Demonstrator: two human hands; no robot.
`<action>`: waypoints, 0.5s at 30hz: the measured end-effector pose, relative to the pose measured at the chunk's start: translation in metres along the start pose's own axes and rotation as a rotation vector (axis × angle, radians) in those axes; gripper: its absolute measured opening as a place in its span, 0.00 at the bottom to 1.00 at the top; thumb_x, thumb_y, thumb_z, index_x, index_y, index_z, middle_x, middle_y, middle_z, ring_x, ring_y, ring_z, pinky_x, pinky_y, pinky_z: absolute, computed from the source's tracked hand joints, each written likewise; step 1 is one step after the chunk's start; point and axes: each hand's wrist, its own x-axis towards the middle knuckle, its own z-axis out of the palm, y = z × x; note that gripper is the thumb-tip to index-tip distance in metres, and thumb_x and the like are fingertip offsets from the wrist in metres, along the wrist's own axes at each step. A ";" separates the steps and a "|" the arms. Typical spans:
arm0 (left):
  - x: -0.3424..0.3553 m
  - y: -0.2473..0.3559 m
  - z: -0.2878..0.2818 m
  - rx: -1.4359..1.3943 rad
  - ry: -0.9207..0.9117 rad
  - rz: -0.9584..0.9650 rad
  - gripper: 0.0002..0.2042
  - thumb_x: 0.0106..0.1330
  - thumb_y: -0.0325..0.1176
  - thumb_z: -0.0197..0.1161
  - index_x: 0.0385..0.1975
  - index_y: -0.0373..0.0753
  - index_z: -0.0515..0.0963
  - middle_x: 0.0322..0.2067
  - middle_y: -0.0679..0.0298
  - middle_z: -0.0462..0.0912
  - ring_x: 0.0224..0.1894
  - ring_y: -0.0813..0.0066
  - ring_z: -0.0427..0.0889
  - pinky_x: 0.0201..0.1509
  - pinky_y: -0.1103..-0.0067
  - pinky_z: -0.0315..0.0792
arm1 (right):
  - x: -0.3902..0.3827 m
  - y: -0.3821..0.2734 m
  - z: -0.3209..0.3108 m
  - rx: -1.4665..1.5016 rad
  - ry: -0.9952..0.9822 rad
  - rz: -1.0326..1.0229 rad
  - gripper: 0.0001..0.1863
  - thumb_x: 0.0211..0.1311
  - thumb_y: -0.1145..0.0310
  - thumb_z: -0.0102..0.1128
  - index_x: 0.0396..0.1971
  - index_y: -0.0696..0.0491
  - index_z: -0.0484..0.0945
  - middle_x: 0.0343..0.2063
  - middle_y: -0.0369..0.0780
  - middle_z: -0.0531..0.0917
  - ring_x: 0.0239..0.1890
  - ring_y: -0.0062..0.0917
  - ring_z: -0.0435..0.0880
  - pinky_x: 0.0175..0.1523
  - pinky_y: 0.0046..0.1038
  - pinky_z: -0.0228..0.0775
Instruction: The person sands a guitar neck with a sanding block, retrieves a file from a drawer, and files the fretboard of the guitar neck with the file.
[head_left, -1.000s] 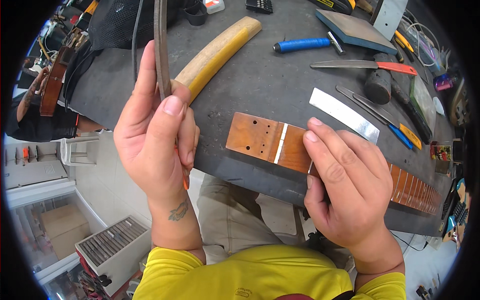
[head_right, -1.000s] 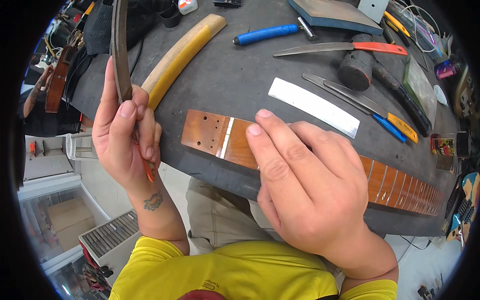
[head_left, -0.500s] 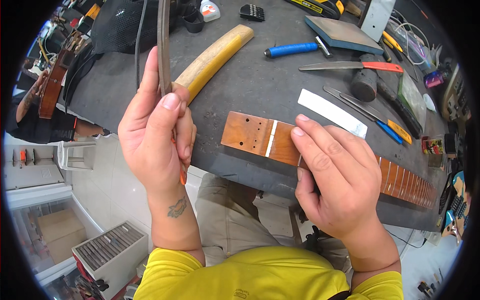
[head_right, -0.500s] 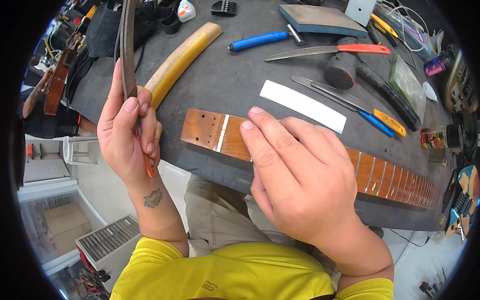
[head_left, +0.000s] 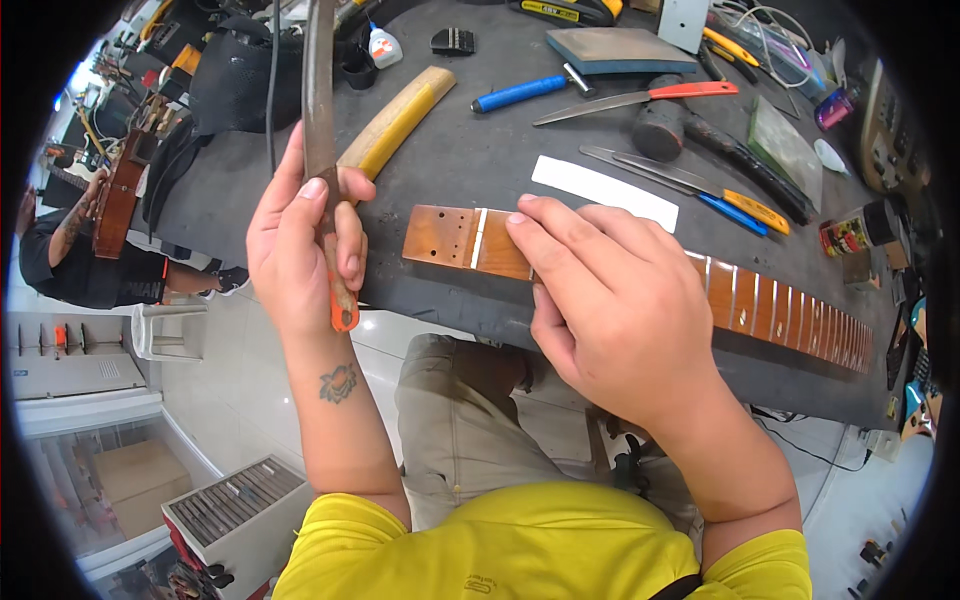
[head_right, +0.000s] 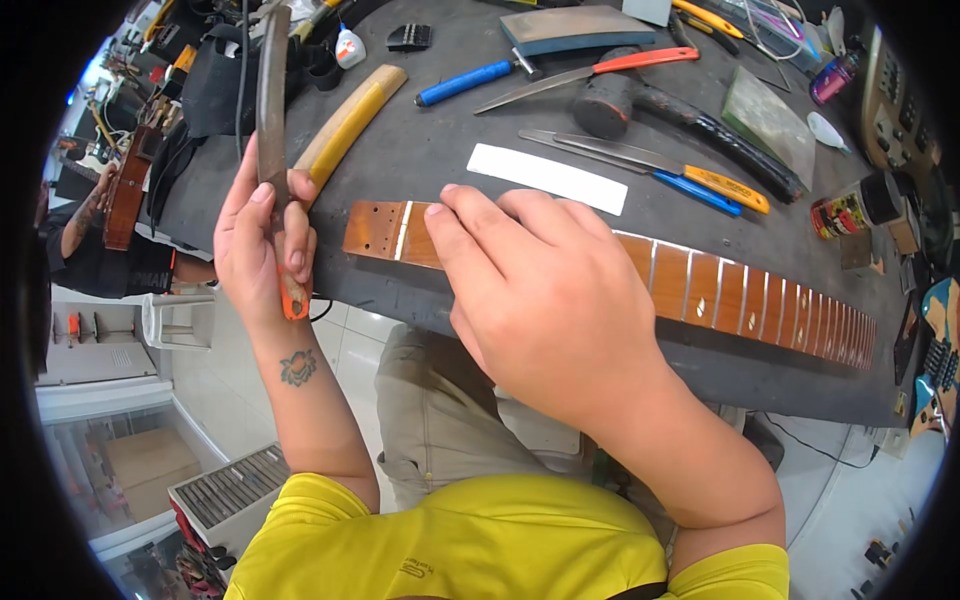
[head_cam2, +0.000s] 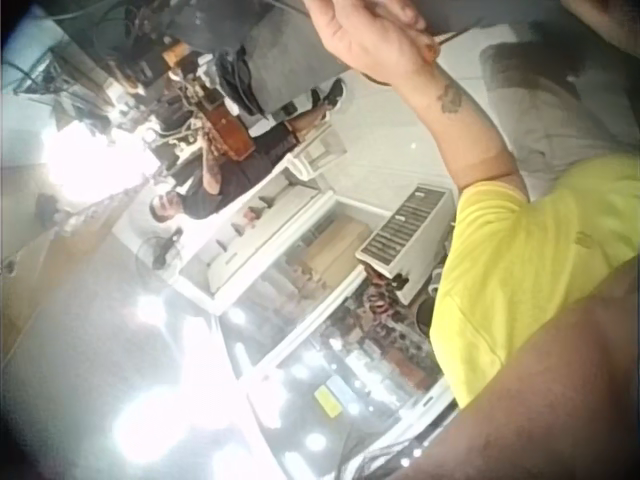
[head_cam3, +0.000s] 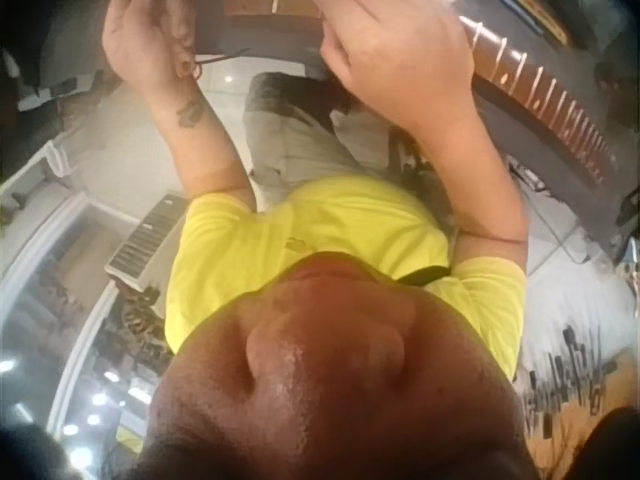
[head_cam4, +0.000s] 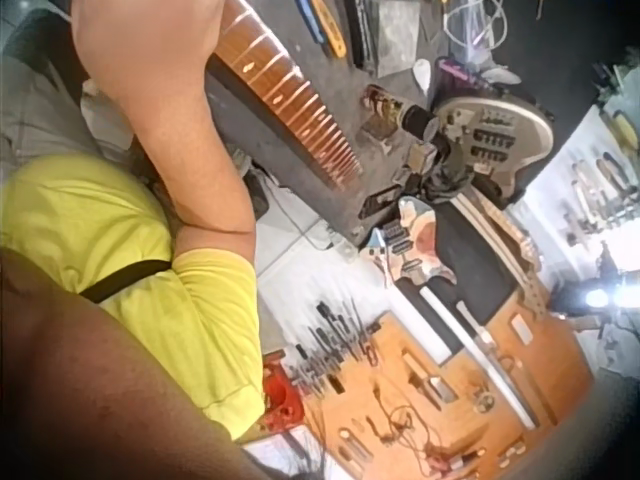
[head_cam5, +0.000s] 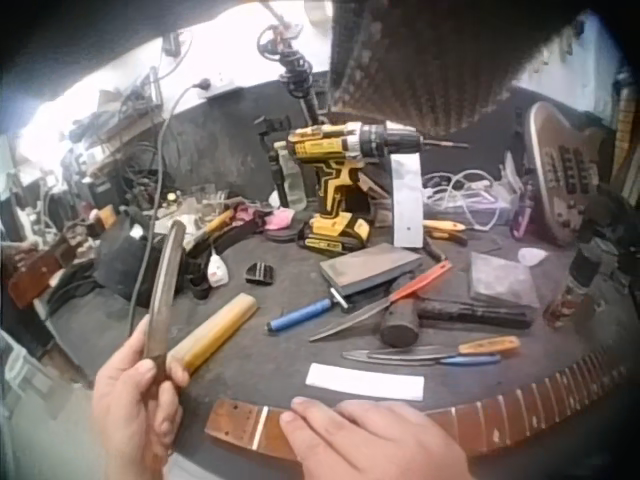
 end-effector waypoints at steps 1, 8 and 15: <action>0.001 0.002 -0.001 -0.027 -0.028 -0.018 0.28 0.82 0.24 0.48 0.81 0.25 0.66 0.40 0.43 0.88 0.15 0.82 0.70 0.15 0.84 0.67 | -0.001 0.001 0.000 -0.005 0.013 -0.005 0.28 0.50 0.77 0.73 0.57 0.56 0.89 0.58 0.40 0.91 0.49 0.37 0.90 0.55 0.39 0.83; 0.011 0.001 -0.020 -0.261 -0.152 -0.150 0.27 0.82 0.26 0.45 0.79 0.24 0.62 0.43 0.39 0.88 0.15 0.81 0.70 0.15 0.84 0.68 | -0.008 0.000 0.004 -0.049 0.035 -0.041 0.28 0.55 0.69 0.74 0.58 0.58 0.87 0.58 0.41 0.90 0.53 0.34 0.88 0.60 0.37 0.80; 0.026 -0.014 -0.060 -0.853 -0.350 -0.347 0.27 0.84 0.29 0.45 0.79 0.23 0.62 0.64 0.31 0.84 0.19 0.81 0.75 0.19 0.86 0.69 | -0.009 -0.001 0.004 -0.066 0.066 -0.049 0.22 0.60 0.70 0.72 0.55 0.55 0.87 0.57 0.40 0.91 0.54 0.35 0.89 0.61 0.39 0.80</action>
